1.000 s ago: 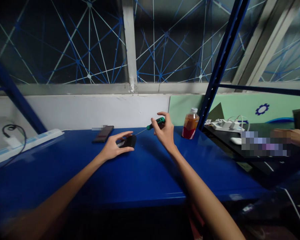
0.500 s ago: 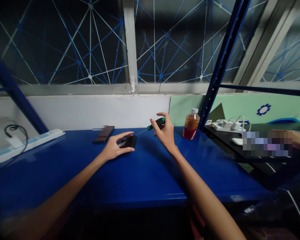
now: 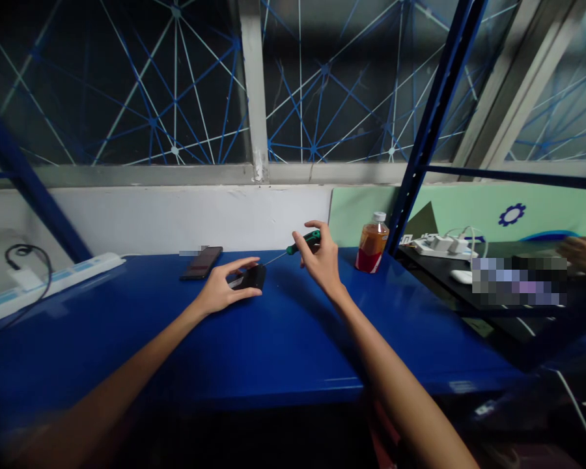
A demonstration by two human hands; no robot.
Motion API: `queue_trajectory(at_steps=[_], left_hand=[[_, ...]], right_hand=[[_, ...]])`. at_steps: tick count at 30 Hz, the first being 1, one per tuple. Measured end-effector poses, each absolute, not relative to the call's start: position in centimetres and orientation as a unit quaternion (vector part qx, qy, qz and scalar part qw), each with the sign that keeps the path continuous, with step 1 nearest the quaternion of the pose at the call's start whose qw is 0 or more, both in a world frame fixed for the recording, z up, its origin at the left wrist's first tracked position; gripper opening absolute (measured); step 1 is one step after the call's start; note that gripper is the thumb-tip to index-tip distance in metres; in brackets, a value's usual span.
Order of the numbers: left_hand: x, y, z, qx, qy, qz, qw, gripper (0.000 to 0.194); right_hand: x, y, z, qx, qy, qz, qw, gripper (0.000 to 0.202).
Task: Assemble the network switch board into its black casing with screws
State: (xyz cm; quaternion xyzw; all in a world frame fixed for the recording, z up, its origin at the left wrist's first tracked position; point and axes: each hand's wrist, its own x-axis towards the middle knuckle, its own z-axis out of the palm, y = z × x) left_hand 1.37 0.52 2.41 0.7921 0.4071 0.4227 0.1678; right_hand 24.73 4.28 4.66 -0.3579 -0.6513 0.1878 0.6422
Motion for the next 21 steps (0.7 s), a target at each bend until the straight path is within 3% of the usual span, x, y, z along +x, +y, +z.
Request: queue_trajectory(at_steps=[6,21], left_hand=[[1.35,0.62,2.44,0.791,0.411,0.422,0.165,0.063],[1.37,0.6,2.33,0.797,0.403,0.419,0.163,0.063]], right_hand=[[24.81,4.85,4.35,-0.313,-0.662,0.244,0.636,0.037],[24.63,4.63,4.44,-0.332,-0.662,0.221,0.634,0.039]])
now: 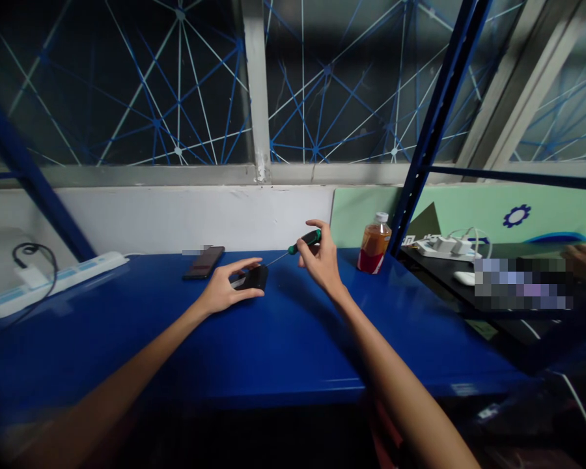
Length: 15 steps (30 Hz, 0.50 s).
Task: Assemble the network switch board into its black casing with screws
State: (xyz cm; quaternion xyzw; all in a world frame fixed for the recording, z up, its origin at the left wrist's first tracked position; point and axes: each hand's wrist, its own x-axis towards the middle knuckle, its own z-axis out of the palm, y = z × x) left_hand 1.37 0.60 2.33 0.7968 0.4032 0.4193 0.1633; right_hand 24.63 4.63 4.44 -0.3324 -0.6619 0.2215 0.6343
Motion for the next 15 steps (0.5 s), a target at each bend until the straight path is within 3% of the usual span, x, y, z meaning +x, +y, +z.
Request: queue_trajectory(at_steps=[15], left_hand=[[1.33,0.54,2.36,0.796,0.407,0.414,0.171,0.064]], right_hand=[[24.58,4.42,4.66,-0.351,-0.659,0.189,0.638,0.037]])
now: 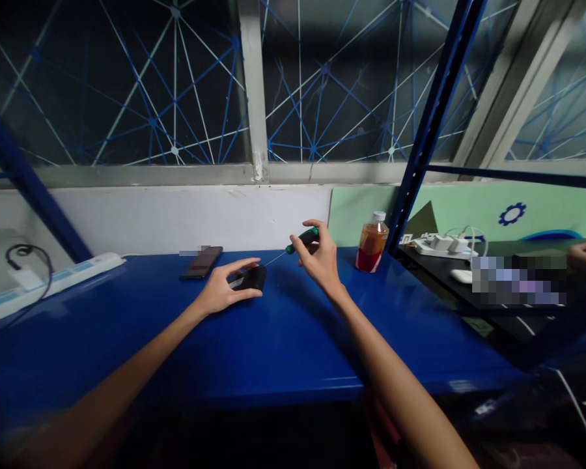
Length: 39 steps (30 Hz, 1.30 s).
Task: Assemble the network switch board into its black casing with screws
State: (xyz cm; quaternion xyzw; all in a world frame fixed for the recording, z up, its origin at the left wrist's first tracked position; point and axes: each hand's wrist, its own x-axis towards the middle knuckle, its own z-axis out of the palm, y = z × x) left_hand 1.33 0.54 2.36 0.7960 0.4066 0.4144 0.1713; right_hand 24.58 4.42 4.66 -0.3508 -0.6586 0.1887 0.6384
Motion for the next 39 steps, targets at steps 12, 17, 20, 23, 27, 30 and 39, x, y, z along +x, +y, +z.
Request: queue_trajectory(at_steps=[12,17,20,23,27,30,39], left_hand=[[1.2,0.7,2.3,0.796,0.407,0.416,0.166,0.065],[1.1,0.7,2.2,0.792,0.416,0.415,0.166,0.065],[1.1,0.8,2.1,0.792,0.415,0.417,0.165,0.065],[1.1,0.8,2.1,0.796,0.407,0.419,0.158,0.064],[1.2,0.7,2.2,0.798,0.402,0.423,0.148,0.063],[1.3,0.6,2.3,0.799,0.401,0.422,0.152,0.063],[1.1,0.6,2.4,0.798,0.41,0.414,0.155,0.064]], right_hand=[[24.8,4.8,4.6,-0.348,-0.657,0.21,0.635,0.037],[24.9,4.8,4.5,-0.365,-0.66,0.19,0.628,0.035],[25.0,5.2,4.4,-0.347,-0.668,0.226,0.618,0.038],[25.0,5.3,4.4,-0.337,-0.668,0.239,0.619,0.04],[24.8,5.0,4.5,-0.355,-0.661,0.206,0.628,0.041],[24.8,5.1,4.5,-0.347,-0.658,0.226,0.629,0.045],[24.9,5.0,4.6,-0.359,-0.662,0.219,0.621,0.046]])
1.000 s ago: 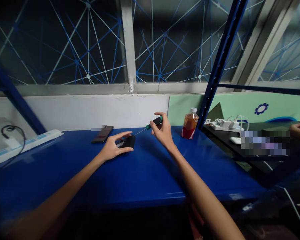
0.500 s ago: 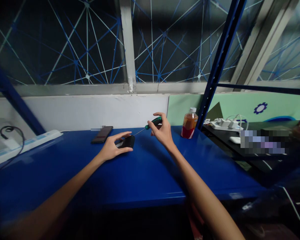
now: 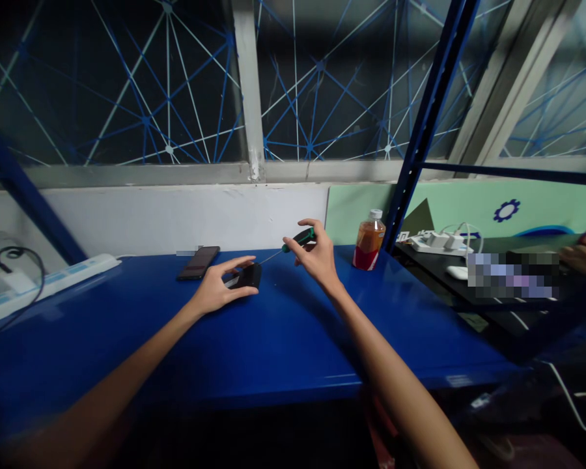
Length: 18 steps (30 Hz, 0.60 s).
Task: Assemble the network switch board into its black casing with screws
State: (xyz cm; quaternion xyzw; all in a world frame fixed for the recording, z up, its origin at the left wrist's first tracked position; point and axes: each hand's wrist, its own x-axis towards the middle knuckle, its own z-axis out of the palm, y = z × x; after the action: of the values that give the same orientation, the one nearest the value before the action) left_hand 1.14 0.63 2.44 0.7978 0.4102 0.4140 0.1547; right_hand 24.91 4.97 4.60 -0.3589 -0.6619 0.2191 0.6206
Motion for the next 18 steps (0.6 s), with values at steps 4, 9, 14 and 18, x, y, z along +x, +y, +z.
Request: queue_trajectory(at_steps=[4,9,14,18], left_hand=[[1.12,0.58,2.49,0.795,0.41,0.417,0.162,0.063],[1.19,0.58,2.38,0.794,0.41,0.417,0.162,0.061],[1.12,0.59,2.45,0.789,0.419,0.42,0.159,0.062],[1.07,0.66,2.52,0.795,0.418,0.414,0.147,0.063]], right_hand=[[24.89,5.01,4.65,-0.355,-0.67,0.236,0.607,0.047],[24.89,5.06,4.79,-0.333,-0.674,0.264,0.604,0.05],[24.74,4.38,4.96,-0.365,-0.671,0.225,0.605,0.048],[24.54,4.27,4.88,-0.376,-0.67,0.216,0.603,0.048]])
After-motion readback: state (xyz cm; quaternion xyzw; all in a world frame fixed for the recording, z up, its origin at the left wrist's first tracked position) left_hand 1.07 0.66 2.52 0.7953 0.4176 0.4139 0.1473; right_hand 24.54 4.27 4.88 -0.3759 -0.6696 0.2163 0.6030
